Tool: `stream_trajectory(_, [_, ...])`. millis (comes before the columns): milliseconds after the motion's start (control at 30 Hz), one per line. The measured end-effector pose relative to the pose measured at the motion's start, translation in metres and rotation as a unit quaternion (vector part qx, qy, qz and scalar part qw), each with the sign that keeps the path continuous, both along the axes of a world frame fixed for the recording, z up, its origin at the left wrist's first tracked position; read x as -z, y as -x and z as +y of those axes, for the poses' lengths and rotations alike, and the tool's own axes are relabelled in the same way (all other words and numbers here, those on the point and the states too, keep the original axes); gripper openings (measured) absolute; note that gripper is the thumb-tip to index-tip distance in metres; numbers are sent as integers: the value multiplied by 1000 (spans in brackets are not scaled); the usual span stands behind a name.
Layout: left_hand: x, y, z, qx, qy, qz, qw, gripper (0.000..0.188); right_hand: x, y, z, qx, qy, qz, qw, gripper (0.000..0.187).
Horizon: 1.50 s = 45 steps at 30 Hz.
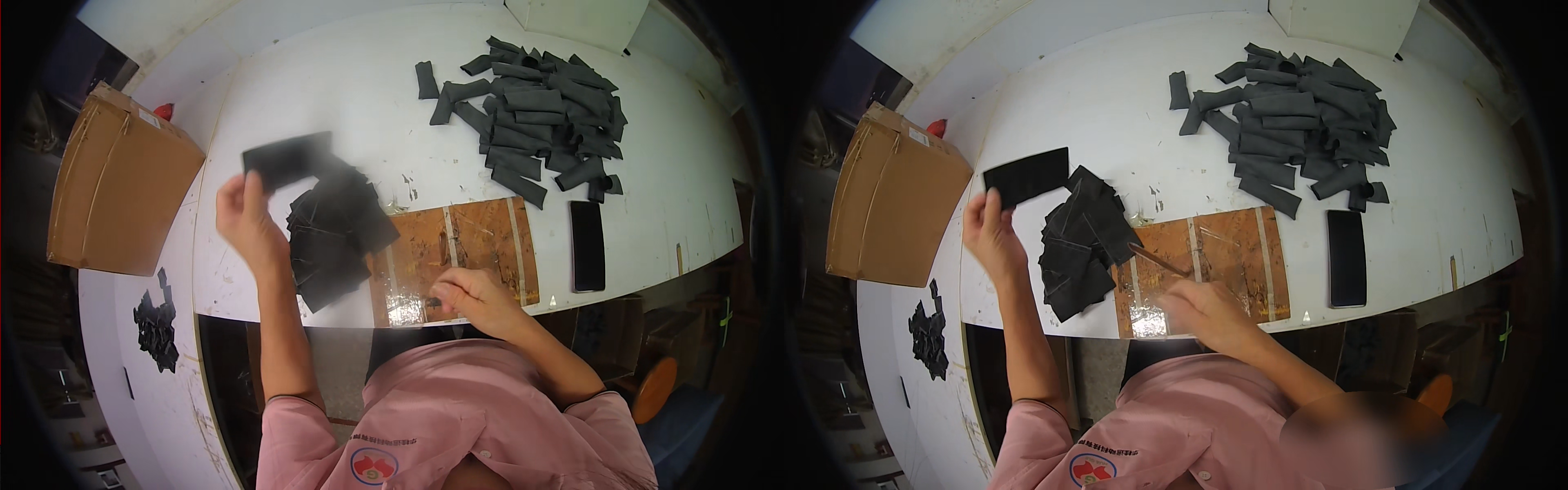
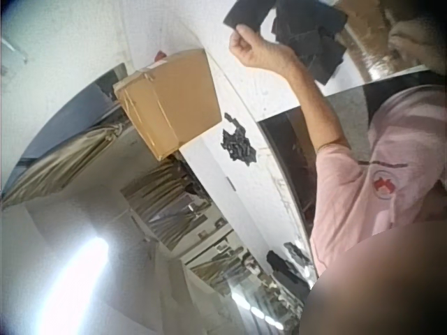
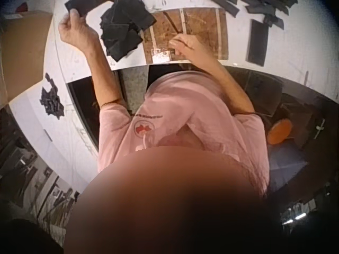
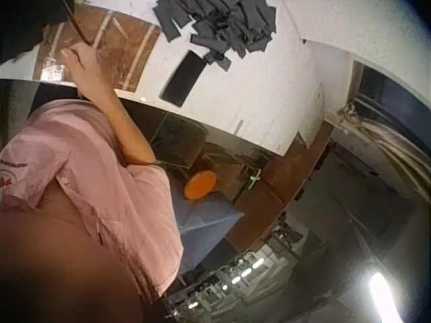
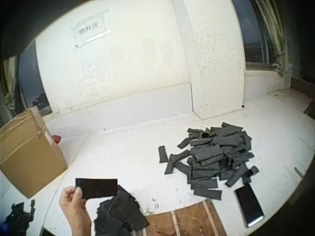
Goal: Manually wrapping or assembling black rubber or foam components on a workbench.
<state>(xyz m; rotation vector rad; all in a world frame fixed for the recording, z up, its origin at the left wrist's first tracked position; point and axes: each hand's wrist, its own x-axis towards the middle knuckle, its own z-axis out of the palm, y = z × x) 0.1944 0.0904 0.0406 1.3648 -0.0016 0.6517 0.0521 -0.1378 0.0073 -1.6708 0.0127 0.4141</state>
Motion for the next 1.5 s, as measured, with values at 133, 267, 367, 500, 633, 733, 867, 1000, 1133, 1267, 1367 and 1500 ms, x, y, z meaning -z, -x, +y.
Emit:
stream_trajectory(133, [4,74,-24,190,260,143,936,12,16,2,28,16,-147,-84,985,26])
stream_trajectory(267, [51,126,-44,284,396,271,830,29,12,6,46,99,-231,-136,958,44])
stream_trajectory(367, [72,149,-65,280,455,307,788,28,11,11,51,203,-214,-150,944,29])
stream_trajectory(500, [81,158,-75,277,390,397,783,26,20,12,36,252,-40,-235,938,12])
stream_trajectory(633, [62,170,-86,215,217,394,867,29,17,14,20,253,143,-354,889,9])
stream_trajectory(733, [44,174,-90,199,147,313,917,27,22,18,13,245,188,-392,867,12])
stream_trajectory(867, [25,170,-94,245,86,274,926,23,27,22,3,223,233,-425,846,15])
stream_trajectory(1000, [24,166,-95,275,46,325,904,19,28,22,-2,203,260,-455,827,23])
stream_trajectory(1133, [26,167,-96,282,81,357,887,14,29,23,-2,196,269,-452,828,23])
stream_trajectory(1267, [24,168,-98,283,116,369,878,13,32,23,-4,192,280,-459,821,24])
stream_trajectory(1367, [24,166,-97,297,159,389,857,13,33,23,-4,188,297,-465,813,24])
stream_trajectory(1500, [28,160,-93,309,190,423,830,10,37,21,-3,182,321,-485,793,20])
